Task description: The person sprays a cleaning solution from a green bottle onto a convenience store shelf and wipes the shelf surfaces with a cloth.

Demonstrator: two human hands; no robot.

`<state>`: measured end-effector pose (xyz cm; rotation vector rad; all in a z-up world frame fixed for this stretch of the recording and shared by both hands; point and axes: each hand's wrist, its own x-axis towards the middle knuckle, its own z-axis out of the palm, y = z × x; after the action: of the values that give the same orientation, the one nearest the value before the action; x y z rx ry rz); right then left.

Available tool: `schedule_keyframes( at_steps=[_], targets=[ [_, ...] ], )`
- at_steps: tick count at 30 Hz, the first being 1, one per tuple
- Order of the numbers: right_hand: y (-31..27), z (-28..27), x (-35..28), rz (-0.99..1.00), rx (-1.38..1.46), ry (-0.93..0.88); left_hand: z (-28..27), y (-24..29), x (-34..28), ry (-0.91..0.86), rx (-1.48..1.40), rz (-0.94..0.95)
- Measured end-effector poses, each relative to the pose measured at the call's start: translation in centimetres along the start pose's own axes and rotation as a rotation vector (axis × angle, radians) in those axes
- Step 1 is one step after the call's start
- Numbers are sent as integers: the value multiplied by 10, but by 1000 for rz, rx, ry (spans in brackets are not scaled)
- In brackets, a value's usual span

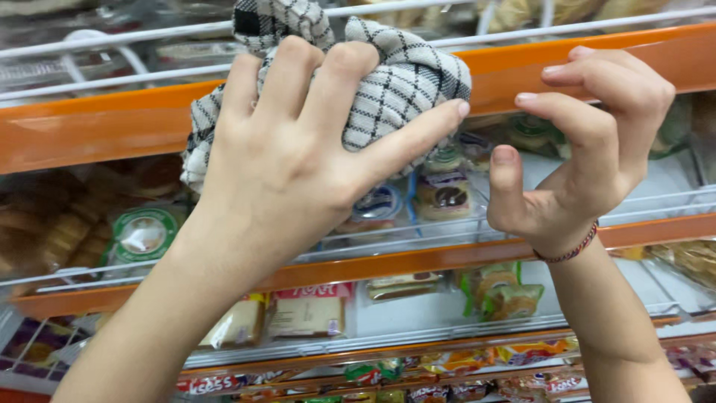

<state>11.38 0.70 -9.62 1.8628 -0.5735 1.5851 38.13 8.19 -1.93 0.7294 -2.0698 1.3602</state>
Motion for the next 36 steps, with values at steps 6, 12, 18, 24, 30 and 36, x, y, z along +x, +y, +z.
schedule_keyframes(
  at_steps=[6,12,18,24,30,36],
  targets=[
    [-61,52,22,-95,3,-36,-30,-43,-63,-62,13,-97],
    [-128,96,40,-145,22,-80,-56,-82,-128,-95,-36,-219],
    [-186,132,55,-143,82,-148,-81,-119,-175,-121,-80,-331],
    [-233,171,65,-147,179,-227,-91,-139,-203,-96,-108,-397],
    [-274,206,73,-130,84,-407,-101,-158,-226,-87,-108,-448],
    [-293,220,75,-19,0,-541,-110,-180,-270,-29,-29,-571]
  ],
)
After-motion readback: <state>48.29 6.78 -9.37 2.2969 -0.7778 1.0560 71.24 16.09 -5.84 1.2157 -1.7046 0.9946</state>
